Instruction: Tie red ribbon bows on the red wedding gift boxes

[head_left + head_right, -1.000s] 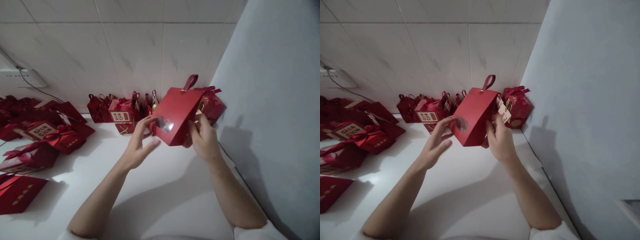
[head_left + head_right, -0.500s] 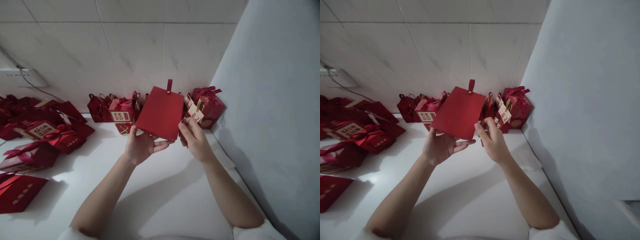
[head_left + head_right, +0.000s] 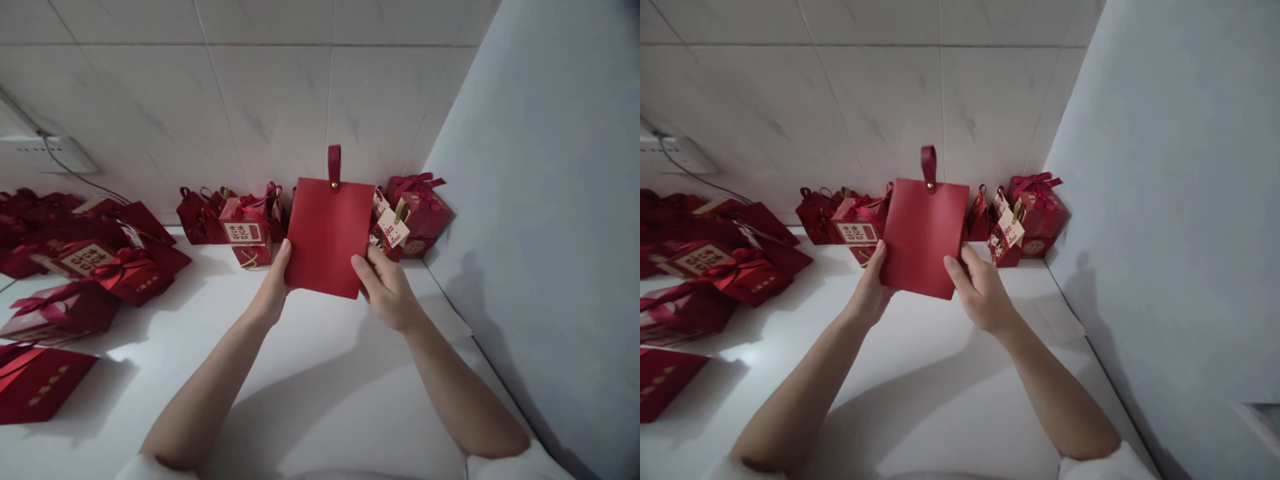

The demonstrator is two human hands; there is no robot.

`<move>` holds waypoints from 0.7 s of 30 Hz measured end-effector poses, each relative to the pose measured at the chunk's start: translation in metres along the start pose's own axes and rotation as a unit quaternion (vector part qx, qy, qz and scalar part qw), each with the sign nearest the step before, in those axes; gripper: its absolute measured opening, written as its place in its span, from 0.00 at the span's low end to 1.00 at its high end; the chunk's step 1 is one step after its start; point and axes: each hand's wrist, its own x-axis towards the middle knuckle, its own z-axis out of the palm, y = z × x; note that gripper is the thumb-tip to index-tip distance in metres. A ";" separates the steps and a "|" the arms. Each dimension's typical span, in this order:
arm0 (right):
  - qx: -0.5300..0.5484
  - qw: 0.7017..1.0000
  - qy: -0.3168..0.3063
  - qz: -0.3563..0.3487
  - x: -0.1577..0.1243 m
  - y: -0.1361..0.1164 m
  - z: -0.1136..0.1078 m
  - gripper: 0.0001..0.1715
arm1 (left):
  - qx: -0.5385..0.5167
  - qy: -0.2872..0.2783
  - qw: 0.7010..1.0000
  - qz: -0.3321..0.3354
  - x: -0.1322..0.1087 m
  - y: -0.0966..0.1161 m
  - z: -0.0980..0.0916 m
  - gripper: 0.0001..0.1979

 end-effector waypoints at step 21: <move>-0.159 0.948 0.112 -0.254 -0.002 -0.008 -0.004 0.22 | -0.083 0.046 0.990 -0.108 0.004 0.009 0.005 0.28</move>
